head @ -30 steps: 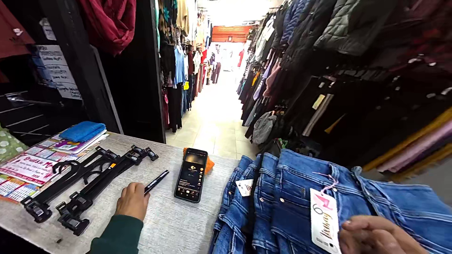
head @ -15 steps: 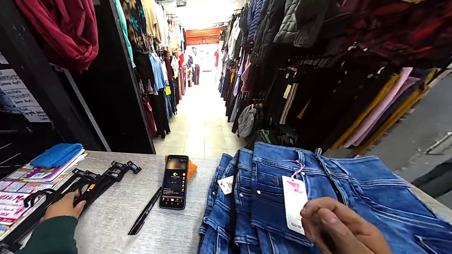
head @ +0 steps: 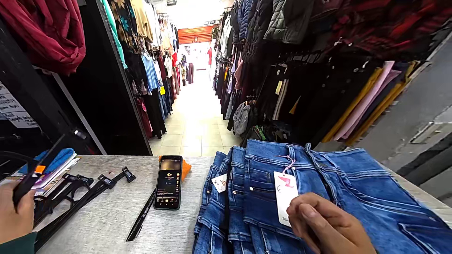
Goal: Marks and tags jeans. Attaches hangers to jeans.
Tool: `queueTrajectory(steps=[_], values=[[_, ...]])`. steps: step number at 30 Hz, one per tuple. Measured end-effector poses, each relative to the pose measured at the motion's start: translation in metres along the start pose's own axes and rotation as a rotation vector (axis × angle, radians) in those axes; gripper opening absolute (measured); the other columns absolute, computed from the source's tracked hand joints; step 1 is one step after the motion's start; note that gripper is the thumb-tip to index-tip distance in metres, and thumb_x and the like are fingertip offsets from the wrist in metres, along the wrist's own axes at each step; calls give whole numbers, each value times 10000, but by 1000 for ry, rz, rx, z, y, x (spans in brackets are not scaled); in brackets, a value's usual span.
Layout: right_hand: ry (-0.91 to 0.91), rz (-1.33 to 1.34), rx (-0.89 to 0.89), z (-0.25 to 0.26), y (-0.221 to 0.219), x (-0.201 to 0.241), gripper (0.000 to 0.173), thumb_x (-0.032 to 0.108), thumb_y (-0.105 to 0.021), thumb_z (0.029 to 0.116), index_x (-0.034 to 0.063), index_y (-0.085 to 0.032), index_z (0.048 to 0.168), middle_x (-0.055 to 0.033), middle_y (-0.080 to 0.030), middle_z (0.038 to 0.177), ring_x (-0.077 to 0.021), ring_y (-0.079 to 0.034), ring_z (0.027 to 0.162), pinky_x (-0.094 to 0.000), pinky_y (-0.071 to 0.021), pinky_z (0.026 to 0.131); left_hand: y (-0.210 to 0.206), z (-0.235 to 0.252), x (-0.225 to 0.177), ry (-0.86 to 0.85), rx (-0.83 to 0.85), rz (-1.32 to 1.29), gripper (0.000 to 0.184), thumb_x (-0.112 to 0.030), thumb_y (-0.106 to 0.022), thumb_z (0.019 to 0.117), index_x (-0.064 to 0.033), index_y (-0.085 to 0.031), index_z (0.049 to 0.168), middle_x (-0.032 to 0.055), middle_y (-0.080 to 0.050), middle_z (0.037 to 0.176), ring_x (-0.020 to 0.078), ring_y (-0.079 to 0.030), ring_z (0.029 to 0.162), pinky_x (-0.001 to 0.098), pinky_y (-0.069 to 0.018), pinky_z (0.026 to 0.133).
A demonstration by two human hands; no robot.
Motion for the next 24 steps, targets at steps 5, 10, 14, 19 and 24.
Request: queueTrajectory(steps=[5,10,14,19,24], values=[[41,-107,-113,2,10,-5,207,324,-622,1003,159,-671,1120,-18,-714,828,-108,-658,620,-230,-557,541,36,-15,-139,-379,71,-188,443,-287,-575,997,55,-644,1270,291,-672,1144,442,-670,1019,588,-541,881],[72,-117,-34,19,25,2,799,511,-738,869,100,-430,1482,-171,-551,1439,-366,-603,1241,-499,-579,961,9,-70,-304,-801,265,-560,266,-231,-568,1020,-66,-718,1166,97,-736,984,221,-734,870,383,-627,739],[87,-97,-14,19,40,43,342,229,-745,939,101,-661,1245,-72,-737,1045,-153,-727,758,-300,-643,663,-2,-103,-388,-1033,219,-738,234,-221,-583,998,-42,-711,1078,98,-698,832,220,-705,688,334,-581,566],[-61,-202,-245,1,133,56,214,235,-714,948,142,-692,1140,-69,-715,833,-122,-644,539,-254,-575,507,-40,-94,-421,-921,609,-1004,289,-302,-630,974,-31,-729,993,99,-728,839,168,-705,724,324,-591,651],[308,-1151,-349,17,142,117,430,299,-623,995,47,-599,1342,-108,-587,1397,-215,-611,1230,-441,-556,979,-81,-80,-484,-717,951,-1050,304,-302,-604,1007,-30,-736,1034,68,-710,807,124,-667,711,321,-564,695]])
Point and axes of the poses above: each hand's wrist, its own z-axis towards the middle knuckle, its own y-axis out of the back of the hand, x = y × z, the point moved 6 cm from there along z, towards the middle knuckle
